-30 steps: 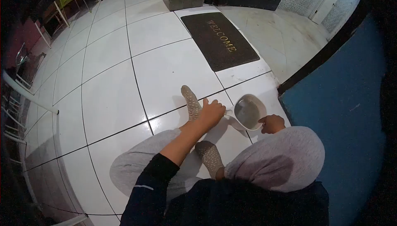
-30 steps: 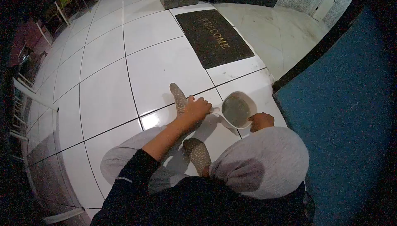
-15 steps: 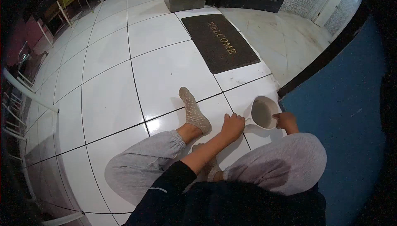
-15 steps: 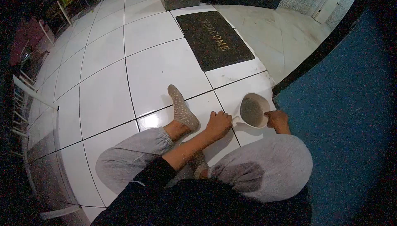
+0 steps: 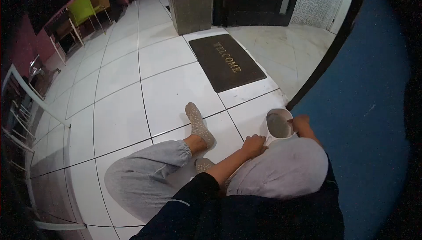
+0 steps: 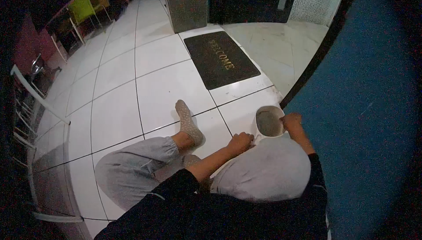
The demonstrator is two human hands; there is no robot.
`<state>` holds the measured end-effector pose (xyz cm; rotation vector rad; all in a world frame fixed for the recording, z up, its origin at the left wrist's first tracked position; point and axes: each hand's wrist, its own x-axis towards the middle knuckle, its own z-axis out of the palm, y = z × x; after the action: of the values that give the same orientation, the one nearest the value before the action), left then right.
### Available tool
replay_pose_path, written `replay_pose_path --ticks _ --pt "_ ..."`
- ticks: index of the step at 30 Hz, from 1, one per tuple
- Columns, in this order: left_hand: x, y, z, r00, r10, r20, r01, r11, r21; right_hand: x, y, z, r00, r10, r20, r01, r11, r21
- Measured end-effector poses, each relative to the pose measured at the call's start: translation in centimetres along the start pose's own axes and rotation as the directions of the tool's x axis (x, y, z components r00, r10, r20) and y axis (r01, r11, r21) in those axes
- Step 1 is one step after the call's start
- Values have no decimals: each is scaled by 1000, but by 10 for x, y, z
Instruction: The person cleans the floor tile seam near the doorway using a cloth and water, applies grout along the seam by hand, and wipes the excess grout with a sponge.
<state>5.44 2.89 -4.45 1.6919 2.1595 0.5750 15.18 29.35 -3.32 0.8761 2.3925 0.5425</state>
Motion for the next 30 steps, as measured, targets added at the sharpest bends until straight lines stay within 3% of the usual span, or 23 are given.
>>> replay_pose_path --ticks 2,5,7,13,14,17,19,20,22,24,30 --pt "2 -9 18 999 51 6 -48 968 -246 -5 0 -3 996 62 -70 -63 998 -23" --pt "-24 -5 -5 983 158 93 -107 905 -412 -40 -8 -45 998 55 27 -58 990 130" --pt "-39 4 -27 984 163 74 -116 897 -427 -46 -6 -61 961 174 213 -220 951 216" --pt "-8 36 -132 978 183 -97 -199 962 -189 -99 41 -72 986 -101 -133 118 984 132" --pt "18 26 -136 972 223 -80 -227 973 -49 -101 48 -75 987 -91 -135 110 984 137" --pt "38 52 -181 928 326 -179 -329 944 12 -105 64 -85 971 -138 -196 185 951 249" --pt "50 63 -195 917 338 -211 -341 940 24 -112 64 -101 937 -309 -160 347 791 503" --pt "54 69 -202 925 326 -196 -330 944 16 -103 55 -94 935 -318 -158 353 787 506" --pt "71 68 -199 936 306 -175 -310 951 9 -78 37 -73 795 -531 -295 584 536 610" --pt "87 63 -197 929 345 -133 -333 937 110 -67 24 -64 739 -631 -236 612 482 627" --pt "101 53 -215 943 305 132 -330 903 274 -63 1 -59 694 -718 -57 601 533 596"
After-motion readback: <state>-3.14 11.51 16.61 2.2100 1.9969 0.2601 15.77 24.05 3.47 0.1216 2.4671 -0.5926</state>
